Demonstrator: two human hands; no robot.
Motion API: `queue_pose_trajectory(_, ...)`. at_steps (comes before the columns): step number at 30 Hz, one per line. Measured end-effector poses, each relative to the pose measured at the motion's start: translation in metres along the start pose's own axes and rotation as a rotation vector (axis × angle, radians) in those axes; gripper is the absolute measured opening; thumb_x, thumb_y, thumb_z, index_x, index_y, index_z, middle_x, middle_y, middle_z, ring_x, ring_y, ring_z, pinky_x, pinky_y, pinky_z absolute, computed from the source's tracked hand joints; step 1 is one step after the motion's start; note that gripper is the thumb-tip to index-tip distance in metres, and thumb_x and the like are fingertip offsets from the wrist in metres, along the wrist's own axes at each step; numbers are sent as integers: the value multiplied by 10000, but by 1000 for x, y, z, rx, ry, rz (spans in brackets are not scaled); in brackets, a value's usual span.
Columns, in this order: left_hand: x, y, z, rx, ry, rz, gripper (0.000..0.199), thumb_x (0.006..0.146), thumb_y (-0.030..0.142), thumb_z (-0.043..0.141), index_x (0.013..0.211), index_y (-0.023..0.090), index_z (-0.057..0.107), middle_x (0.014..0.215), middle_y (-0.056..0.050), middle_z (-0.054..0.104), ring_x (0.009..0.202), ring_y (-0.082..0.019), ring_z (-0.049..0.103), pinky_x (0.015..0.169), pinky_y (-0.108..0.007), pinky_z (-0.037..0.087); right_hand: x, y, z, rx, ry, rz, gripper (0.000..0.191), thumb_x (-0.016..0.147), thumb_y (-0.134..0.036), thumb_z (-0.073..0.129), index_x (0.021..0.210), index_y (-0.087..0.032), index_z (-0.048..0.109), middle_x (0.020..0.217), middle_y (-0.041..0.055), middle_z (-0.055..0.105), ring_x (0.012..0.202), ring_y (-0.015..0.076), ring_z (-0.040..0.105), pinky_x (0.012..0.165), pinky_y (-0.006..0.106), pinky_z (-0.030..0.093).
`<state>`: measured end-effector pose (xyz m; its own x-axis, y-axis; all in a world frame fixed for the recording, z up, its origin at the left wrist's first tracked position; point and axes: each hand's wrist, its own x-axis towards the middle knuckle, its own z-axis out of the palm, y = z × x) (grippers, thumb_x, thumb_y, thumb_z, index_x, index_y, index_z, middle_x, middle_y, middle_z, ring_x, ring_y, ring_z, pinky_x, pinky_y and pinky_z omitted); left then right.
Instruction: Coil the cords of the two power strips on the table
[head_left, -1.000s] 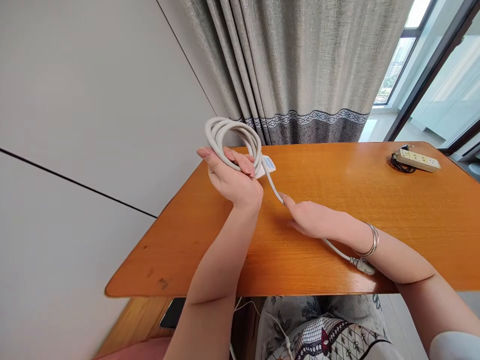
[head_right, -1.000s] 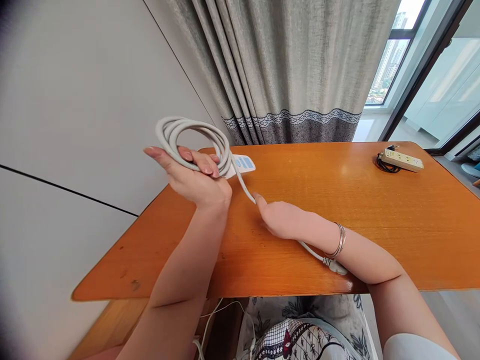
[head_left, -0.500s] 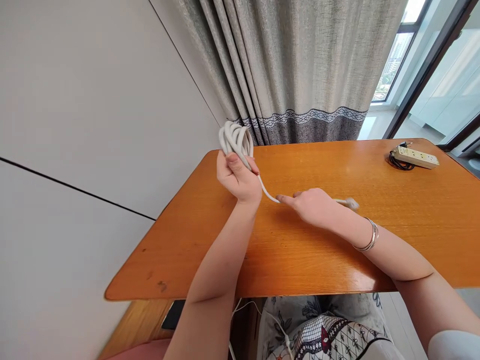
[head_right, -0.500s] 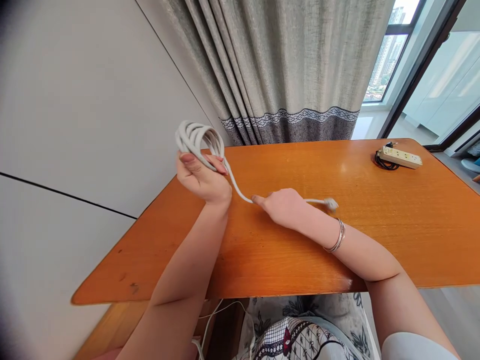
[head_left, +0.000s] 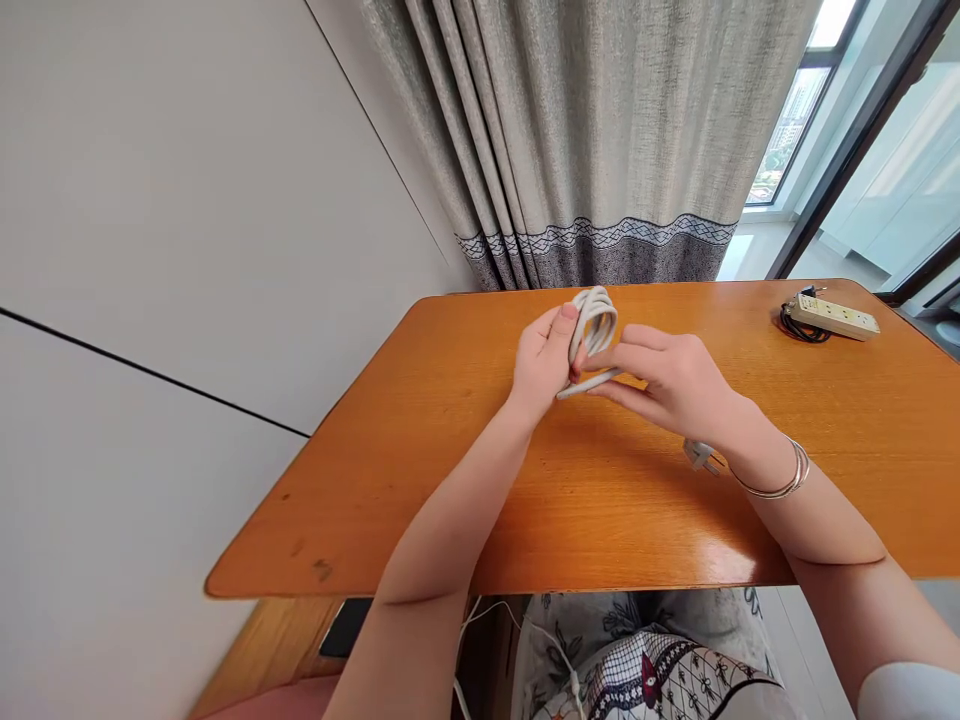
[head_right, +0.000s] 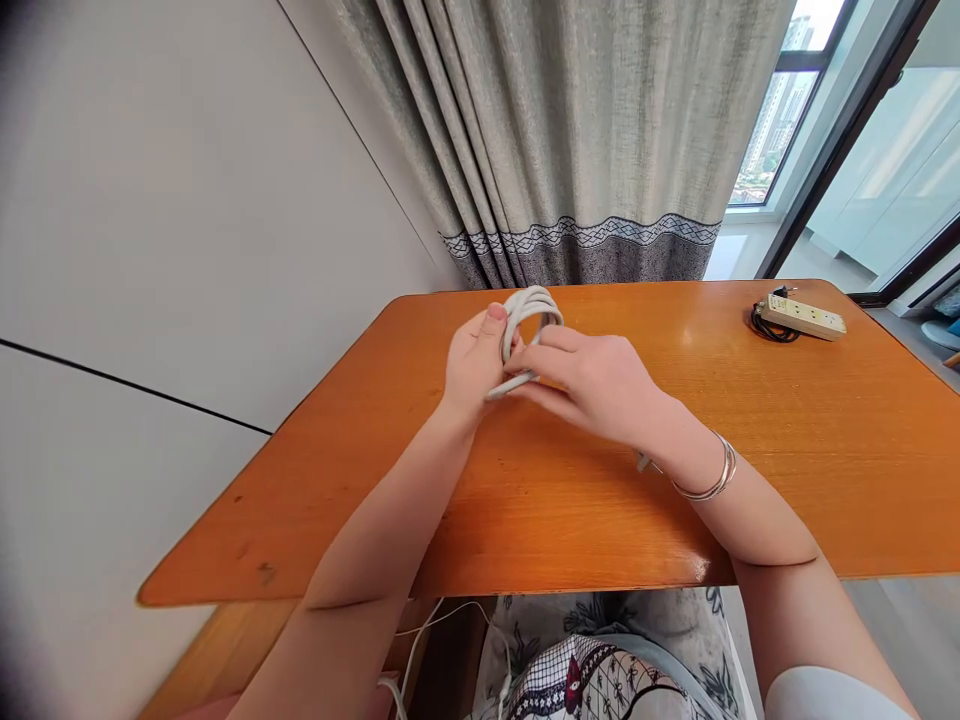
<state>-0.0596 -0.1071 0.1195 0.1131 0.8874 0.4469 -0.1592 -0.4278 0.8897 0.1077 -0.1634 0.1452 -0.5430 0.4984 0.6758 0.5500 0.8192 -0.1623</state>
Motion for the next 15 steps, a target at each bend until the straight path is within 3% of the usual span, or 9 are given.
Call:
queue_pose_trajectory(4,-8,5,5,-37,-162,-125,700,794,861,510,546,207,492,369,30,448,303,-91,378,344,-245,310,5,5,-9,-55,11,169,404,1040,-465,459,1263,-242,712,919,47,582,783,150,533,703,258,440)
queue_pose_trajectory(8,-11,9,8,-93,-261,-234,711,846,847,446,552,205,532,344,17,442,294,-99,379,366,-258,340,8,5,-13,-122,-83,347,475,1037,-424,443,1484,-309,557,1008,62,522,868,188,520,758,306,475)
queue_pose_trajectory(12,-12,9,9,-152,-274,-286,691,885,822,404,617,204,557,346,35,421,283,-96,356,373,-259,336,6,8,-16,-81,-77,388,493,1027,-424,463,1501,-310,538,1047,66,497,885,190,510,798,333,493)
queue_pose_trajectory(15,-13,8,9,-152,-328,-256,643,854,817,488,673,204,567,369,47,428,304,-94,357,390,-260,343,4,14,-19,-8,-51,392,486,1012,-442,508,1464,-281,585,1021,60,509,839,172,503,794,325,491)
